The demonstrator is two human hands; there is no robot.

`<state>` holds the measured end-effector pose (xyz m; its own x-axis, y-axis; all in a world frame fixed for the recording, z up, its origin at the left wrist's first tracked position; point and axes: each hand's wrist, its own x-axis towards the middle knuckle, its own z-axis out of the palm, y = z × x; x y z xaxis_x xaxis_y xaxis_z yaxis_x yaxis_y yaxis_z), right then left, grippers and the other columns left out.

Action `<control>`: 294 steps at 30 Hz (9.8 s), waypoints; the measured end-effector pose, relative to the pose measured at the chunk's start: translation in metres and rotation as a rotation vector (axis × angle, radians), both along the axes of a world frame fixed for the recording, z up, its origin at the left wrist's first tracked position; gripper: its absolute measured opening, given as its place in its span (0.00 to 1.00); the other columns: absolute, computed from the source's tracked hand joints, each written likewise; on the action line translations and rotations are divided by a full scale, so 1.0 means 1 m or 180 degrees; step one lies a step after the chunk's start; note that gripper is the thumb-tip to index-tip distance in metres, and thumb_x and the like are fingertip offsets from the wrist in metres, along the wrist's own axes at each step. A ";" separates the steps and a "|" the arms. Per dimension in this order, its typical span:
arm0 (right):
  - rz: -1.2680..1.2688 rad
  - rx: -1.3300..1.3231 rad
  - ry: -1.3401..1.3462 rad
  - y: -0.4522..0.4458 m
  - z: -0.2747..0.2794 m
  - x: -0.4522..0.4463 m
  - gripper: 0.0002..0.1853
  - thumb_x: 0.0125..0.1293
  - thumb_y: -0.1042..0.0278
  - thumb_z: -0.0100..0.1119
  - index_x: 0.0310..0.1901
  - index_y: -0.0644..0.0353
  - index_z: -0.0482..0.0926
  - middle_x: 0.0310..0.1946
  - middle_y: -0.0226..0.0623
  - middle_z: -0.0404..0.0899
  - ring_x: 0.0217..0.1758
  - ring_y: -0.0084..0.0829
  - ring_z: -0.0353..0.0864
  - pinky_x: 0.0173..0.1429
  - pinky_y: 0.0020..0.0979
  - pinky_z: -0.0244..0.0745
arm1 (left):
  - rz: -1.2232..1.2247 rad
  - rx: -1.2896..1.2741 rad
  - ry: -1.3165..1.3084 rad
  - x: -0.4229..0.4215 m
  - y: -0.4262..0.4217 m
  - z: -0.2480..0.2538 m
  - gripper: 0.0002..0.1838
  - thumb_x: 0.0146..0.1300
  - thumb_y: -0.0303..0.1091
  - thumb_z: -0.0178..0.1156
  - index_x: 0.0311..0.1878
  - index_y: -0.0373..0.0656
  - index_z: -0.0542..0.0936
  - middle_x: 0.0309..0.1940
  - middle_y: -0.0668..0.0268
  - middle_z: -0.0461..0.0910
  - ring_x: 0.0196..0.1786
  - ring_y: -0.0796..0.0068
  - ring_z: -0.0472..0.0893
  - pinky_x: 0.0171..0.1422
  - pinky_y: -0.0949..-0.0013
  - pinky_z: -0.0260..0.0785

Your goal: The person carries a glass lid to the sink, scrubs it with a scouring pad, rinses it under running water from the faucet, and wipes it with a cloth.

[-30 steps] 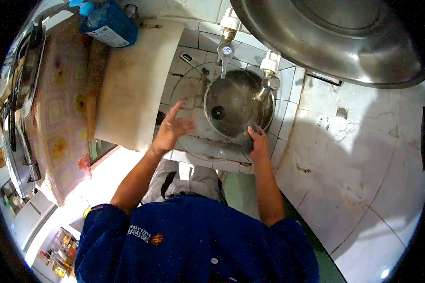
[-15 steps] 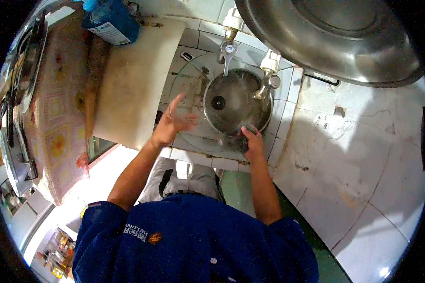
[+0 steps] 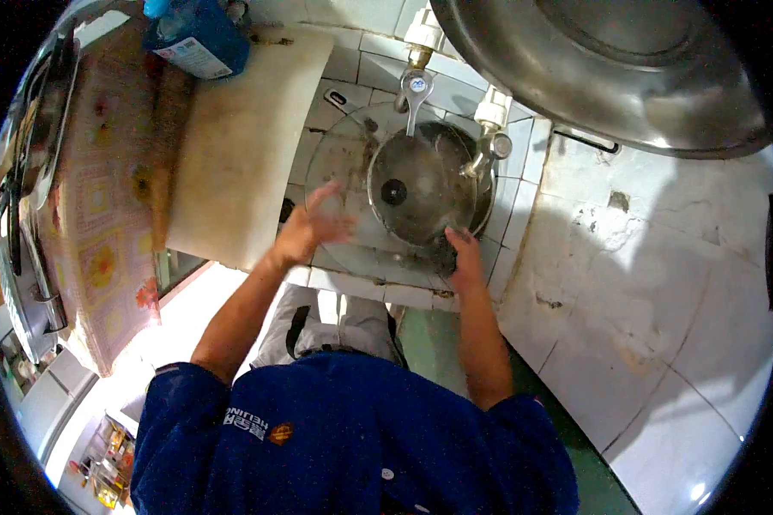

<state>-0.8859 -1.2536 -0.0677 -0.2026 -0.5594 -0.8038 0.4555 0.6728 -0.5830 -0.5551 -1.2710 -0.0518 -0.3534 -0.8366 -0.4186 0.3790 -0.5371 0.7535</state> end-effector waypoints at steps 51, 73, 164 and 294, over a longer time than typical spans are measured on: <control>0.2526 -0.1430 0.5272 -0.041 0.020 0.015 0.38 0.57 0.50 0.66 0.62 0.69 0.65 0.58 0.60 0.67 0.61 0.57 0.66 0.64 0.50 0.62 | -0.0040 0.0256 -0.0158 -0.009 -0.008 0.023 0.44 0.56 0.23 0.58 0.75 0.54 0.51 0.46 0.52 0.81 0.45 0.63 0.82 0.48 0.62 0.75; 0.3187 -0.4042 0.3815 -0.108 0.036 0.135 0.26 0.58 0.75 0.60 0.60 0.67 0.67 0.61 0.57 0.64 0.61 0.56 0.67 0.60 0.48 0.67 | -0.0360 0.0375 -0.0158 -0.029 -0.012 0.044 0.46 0.54 0.24 0.59 0.75 0.48 0.49 0.47 0.52 0.81 0.45 0.63 0.82 0.43 0.66 0.75; 0.3649 -0.1247 0.3943 -0.153 0.062 -0.008 0.29 0.52 0.48 0.72 0.47 0.64 0.78 0.36 0.44 0.83 0.42 0.37 0.82 0.48 0.37 0.74 | -0.0727 0.0532 0.0102 -0.001 -0.037 0.017 0.36 0.60 0.25 0.60 0.72 0.46 0.60 0.48 0.55 0.82 0.46 0.64 0.82 0.51 0.60 0.75; 0.4492 -0.4348 0.3721 -0.158 0.069 0.389 0.12 0.62 0.62 0.61 0.40 0.62 0.83 0.44 0.43 0.81 0.45 0.47 0.75 0.52 0.42 0.70 | 0.1015 -0.1849 -0.4124 0.155 0.013 0.051 0.30 0.42 0.30 0.73 0.53 0.41 0.77 0.51 0.56 0.74 0.54 0.51 0.74 0.57 0.57 0.70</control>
<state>-0.4973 -1.4119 0.0011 0.7374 -0.6506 0.1817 -0.5525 -0.7357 -0.3919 -0.4000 -1.2581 -0.0007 0.2310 -0.9649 0.1248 -0.6795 -0.0682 0.7305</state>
